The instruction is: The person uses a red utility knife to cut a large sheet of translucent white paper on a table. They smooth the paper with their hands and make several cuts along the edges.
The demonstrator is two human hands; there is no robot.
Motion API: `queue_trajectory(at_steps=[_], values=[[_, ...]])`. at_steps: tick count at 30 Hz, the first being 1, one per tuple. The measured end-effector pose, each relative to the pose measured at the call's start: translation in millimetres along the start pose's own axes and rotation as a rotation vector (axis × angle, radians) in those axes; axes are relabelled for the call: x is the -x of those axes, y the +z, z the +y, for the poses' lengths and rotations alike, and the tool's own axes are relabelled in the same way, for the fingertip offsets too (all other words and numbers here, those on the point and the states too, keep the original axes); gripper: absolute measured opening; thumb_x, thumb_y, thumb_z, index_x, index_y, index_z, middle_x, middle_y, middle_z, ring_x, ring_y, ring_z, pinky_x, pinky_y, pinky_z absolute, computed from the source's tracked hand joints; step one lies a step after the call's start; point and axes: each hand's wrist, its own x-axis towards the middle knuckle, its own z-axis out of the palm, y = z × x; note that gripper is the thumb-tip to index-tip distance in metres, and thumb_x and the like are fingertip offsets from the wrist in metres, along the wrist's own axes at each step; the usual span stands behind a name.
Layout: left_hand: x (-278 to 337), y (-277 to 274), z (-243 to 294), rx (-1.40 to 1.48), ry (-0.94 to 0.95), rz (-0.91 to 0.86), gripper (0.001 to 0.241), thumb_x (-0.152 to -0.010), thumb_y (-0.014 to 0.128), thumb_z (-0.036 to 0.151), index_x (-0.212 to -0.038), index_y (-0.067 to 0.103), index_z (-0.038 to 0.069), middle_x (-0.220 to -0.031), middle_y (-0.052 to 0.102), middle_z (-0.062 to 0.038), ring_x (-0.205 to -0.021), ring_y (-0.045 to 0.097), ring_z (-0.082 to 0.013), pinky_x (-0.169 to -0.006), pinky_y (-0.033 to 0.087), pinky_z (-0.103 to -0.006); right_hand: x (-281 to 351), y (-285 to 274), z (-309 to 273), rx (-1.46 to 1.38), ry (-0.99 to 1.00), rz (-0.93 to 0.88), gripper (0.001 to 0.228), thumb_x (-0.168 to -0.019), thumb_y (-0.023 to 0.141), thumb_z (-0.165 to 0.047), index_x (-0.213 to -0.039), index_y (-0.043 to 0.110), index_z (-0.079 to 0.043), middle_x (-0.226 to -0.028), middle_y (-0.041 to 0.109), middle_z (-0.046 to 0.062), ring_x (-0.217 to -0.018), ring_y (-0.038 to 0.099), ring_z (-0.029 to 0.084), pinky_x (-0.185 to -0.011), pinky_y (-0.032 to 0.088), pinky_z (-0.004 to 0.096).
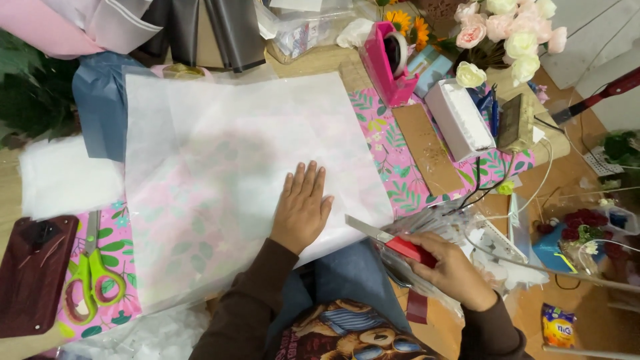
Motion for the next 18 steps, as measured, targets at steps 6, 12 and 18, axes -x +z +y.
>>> queue_trajectory(at_steps=[6,12,18], values=[[-1,1,-1,0.003,-0.028,-0.112,0.062,-0.107,0.031,0.044,-0.155,0.035,0.005,-0.162,0.032,-0.016,-0.152,0.024,-0.0335,-0.124,0.018,-0.0486,-4,18,-21,0.08,-0.021,0.044,0.054,-0.087,0.072,-0.016,-0.139,0.059,-0.01,-0.134,0.067,0.01,-0.123,0.063,0.027,-0.098,0.054,0.04],[-3,0,0,0.008,-0.057,-0.207,0.066,-0.107,0.026,0.049,-0.158,0.028,0.007,-0.165,0.025,-0.015,-0.153,0.019,-0.0341,-0.124,0.014,-0.0489,-7,51,-45,0.125,-0.056,0.143,0.053,-0.091,0.069,-0.02,-0.142,0.057,-0.011,-0.127,0.069,0.013,-0.116,0.064,0.03,-0.095,0.051,0.04],[-2,5,0,-0.02,-0.055,-0.23,0.07,-0.106,0.024,0.054,-0.159,0.024,0.008,-0.166,0.022,-0.015,-0.154,0.015,-0.0337,-0.124,0.011,-0.0484,-16,79,-62,0.062,0.004,0.222,0.055,-0.091,0.069,-0.019,-0.142,0.054,-0.004,-0.127,0.066,0.018,-0.116,0.065,0.032,-0.098,0.051,0.04]])
